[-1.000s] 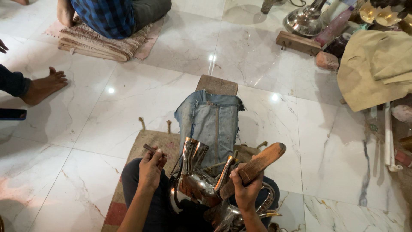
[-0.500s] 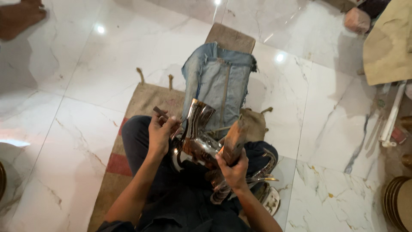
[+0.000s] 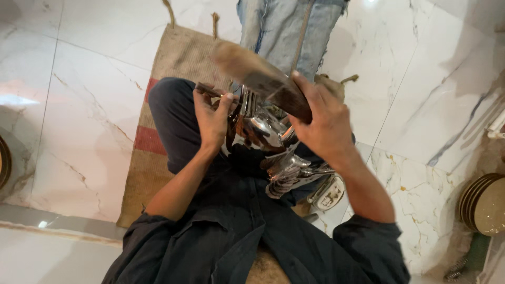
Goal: The person sits on the floor and repeatedly hammers a large, shiny metal object with a wooden mallet. They rotate the object to strike different areas and briefly use a small tool to work on a detail before resuming hammering.
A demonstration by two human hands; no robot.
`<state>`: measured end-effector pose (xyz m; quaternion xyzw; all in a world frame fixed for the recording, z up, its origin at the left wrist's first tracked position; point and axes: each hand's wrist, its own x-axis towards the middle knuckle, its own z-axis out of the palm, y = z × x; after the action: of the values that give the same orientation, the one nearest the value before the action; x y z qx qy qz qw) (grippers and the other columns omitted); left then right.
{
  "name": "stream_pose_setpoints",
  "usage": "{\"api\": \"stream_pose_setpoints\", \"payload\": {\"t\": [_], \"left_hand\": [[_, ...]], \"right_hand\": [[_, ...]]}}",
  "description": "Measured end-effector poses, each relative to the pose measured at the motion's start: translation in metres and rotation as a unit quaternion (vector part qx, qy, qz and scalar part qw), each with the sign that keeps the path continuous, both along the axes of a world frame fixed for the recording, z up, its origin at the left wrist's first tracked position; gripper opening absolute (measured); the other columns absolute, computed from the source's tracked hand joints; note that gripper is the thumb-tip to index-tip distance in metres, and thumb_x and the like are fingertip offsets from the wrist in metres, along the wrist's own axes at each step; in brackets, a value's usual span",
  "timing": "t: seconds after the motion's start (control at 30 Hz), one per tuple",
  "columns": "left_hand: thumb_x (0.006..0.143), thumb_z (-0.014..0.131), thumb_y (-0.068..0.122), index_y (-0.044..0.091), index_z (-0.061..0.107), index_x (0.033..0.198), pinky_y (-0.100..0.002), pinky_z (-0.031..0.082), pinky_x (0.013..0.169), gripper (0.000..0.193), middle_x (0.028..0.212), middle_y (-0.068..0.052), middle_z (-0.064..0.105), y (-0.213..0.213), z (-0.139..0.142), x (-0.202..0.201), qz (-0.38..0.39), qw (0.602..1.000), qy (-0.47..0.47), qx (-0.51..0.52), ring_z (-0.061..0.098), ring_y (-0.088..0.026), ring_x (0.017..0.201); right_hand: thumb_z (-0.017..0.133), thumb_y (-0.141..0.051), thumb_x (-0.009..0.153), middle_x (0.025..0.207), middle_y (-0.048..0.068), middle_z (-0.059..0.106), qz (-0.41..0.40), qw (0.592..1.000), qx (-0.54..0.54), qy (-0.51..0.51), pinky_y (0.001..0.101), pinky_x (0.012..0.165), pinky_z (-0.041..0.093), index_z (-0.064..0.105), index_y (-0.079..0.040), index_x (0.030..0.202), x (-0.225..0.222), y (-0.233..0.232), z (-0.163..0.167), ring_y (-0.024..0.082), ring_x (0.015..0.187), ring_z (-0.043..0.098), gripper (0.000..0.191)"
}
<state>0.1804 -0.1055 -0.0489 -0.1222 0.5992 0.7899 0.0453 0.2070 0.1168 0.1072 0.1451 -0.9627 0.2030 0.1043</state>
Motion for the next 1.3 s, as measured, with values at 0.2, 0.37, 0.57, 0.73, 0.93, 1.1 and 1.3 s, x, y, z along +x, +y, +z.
{"api": "stream_pose_setpoints", "payload": {"t": [0.2,0.37,0.57,0.73,0.93,1.1,1.3], "left_hand": [[0.1,0.065,0.002,0.001,0.038,0.131,-0.029,0.062,0.078,0.042,0.109,-0.011,0.065,0.016,-0.008,0.012,0.029,0.999,0.001,-0.039,0.069,-0.015,0.096],[0.101,0.064,0.003,-0.001,0.038,0.128,-0.029,0.063,0.079,0.038,0.109,-0.011,0.064,0.018,-0.012,0.013,0.034,0.997,0.051,-0.047,0.07,-0.015,0.096],[0.105,0.064,0.004,0.0,0.041,0.117,-0.029,0.063,0.078,0.027,0.104,-0.011,0.066,0.018,-0.012,0.013,0.019,0.996,0.068,-0.06,0.074,-0.017,0.094],[0.105,0.066,0.004,-0.001,0.045,0.115,-0.028,0.061,0.078,0.024,0.1,-0.011,0.067,0.019,-0.009,0.013,0.015,0.991,0.091,-0.095,0.075,-0.018,0.094],[0.102,0.069,0.004,-0.002,0.05,0.124,-0.031,0.06,0.082,0.029,0.1,-0.01,0.072,0.018,-0.004,0.008,-0.012,0.988,0.094,-0.122,0.071,-0.017,0.09],[0.1,0.076,0.006,0.0,0.058,0.111,-0.031,0.059,0.076,0.022,0.099,-0.011,0.073,0.006,0.002,-0.006,-0.081,0.958,0.172,-0.213,0.072,-0.018,0.086],[0.097,0.076,0.005,-0.001,0.063,0.114,-0.033,0.059,0.075,0.023,0.097,-0.011,0.072,0.0,0.012,-0.027,-0.176,0.943,0.185,-0.214,0.073,-0.02,0.086]], "right_hand": [[0.073,-0.002,0.093,0.091,0.007,0.056,0.103,0.973,0.209,-0.003,0.0376,0.069,0.055,0.047,-0.027,0.162,-0.039,-0.01,0.036,0.022,0.077,0.06,0.077],[0.067,-0.012,0.104,0.092,0.004,0.056,0.181,0.908,0.364,0.107,0.0323,0.068,0.051,0.045,-0.03,0.165,-0.063,-0.025,0.062,0.018,0.077,0.059,0.067],[0.066,-0.022,0.106,0.097,0.007,0.063,0.228,0.928,0.268,0.123,0.0309,0.064,0.052,0.044,-0.026,0.158,-0.096,-0.055,0.076,0.02,0.076,0.064,0.056],[0.064,-0.015,0.103,0.1,0.009,0.062,0.208,0.93,0.302,0.031,0.0334,0.065,0.054,0.047,-0.019,0.163,-0.094,-0.065,0.065,0.023,0.083,0.067,0.063],[0.066,-0.015,0.1,0.092,0.006,0.059,0.203,0.908,0.365,0.043,0.0323,0.06,0.052,0.049,-0.023,0.162,-0.09,-0.061,0.06,0.021,0.074,0.065,0.065],[0.065,-0.018,0.096,0.092,0.005,0.06,0.181,0.888,0.418,0.065,0.0328,0.065,0.054,0.052,-0.029,0.158,-0.081,-0.037,0.063,0.02,0.075,0.066,0.064],[0.069,-0.014,0.101,0.094,0.004,0.059,0.11,0.917,0.381,0.043,0.0349,0.067,0.054,0.054,-0.029,0.155,-0.066,0.004,0.05,0.021,0.078,0.066,0.058]]}}
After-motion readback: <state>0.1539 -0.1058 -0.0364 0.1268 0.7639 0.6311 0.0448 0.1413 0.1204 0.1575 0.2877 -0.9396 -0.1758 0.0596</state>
